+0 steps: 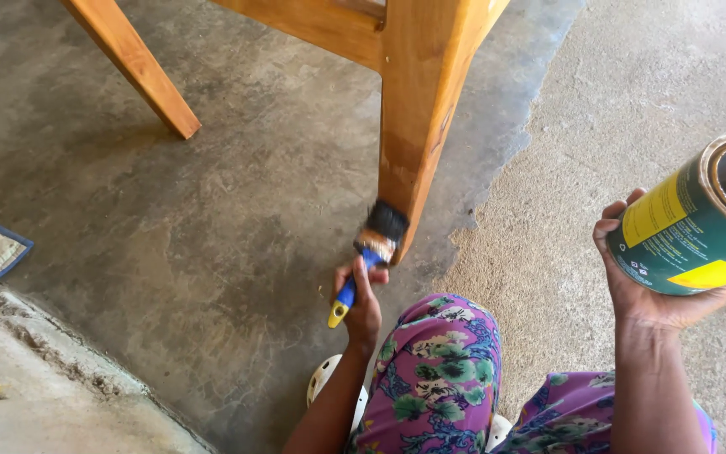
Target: Applying varnish to a wooden furniture frame using a paintbrush.
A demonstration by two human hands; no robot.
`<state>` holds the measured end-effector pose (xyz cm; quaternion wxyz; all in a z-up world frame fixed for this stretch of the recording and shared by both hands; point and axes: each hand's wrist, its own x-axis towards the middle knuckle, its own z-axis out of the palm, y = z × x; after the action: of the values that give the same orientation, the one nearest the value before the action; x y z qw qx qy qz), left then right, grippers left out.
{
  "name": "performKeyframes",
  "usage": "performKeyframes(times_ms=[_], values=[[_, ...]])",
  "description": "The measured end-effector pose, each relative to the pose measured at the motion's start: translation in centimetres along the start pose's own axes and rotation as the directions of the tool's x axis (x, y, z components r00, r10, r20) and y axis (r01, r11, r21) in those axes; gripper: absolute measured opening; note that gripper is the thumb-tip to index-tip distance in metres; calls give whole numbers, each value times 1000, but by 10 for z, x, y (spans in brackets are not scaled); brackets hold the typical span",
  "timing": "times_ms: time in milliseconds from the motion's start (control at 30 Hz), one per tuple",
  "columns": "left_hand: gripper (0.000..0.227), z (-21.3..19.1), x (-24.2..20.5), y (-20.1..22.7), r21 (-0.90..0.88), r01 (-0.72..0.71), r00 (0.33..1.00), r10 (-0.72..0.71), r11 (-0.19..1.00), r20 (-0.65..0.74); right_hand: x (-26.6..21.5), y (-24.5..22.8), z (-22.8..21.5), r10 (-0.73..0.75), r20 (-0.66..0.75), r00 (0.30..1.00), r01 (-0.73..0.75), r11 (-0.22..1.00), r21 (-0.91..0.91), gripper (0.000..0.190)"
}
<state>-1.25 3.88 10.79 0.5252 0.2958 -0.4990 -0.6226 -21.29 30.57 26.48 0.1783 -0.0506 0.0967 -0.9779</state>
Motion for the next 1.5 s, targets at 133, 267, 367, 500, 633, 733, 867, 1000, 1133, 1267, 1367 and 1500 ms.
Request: performKeyframes(times_ms=[133,267,367,500,633,733,867,1000,1133,1267,1367,1500], values=[[21,-4,-5,11,122,125,990,-132,985,51,0,-3,0,20,37,999,-21,999,38,100],[19,31,13,74,98,-23,994,12,995,104,-2,-3,6,44,42,998,-47,997,61,101],[18,48,35,126,16,-277,953,273,961,132,-3,-3,5,31,22,999,-32,996,78,102],[17,48,55,146,-163,-612,765,632,774,124,-3,-6,3,13,37,999,-16,997,78,102],[16,39,45,107,-192,-530,828,553,826,92,-2,-5,3,30,58,998,-34,996,80,100],[17,15,30,56,-82,-316,940,324,945,105,-2,-2,8,-2,71,997,-1,999,32,96],[23,-13,15,16,114,-7,999,2,993,48,0,0,10,-16,15,1000,16,999,41,99],[24,11,20,64,138,10,994,-25,990,111,2,-2,7,11,44,999,-13,998,59,97],[20,55,59,125,-74,-87,987,96,993,130,1,-1,3,-23,37,999,23,1000,12,94],[16,73,76,200,-242,-367,908,403,898,118,-1,-1,9,-20,39,999,20,1000,18,98],[16,80,79,221,-368,-553,797,603,748,29,-3,1,16,-10,45,999,9,1000,28,97],[16,75,76,180,-265,-596,746,645,758,166,-3,0,13,-17,49,999,16,999,39,100]])
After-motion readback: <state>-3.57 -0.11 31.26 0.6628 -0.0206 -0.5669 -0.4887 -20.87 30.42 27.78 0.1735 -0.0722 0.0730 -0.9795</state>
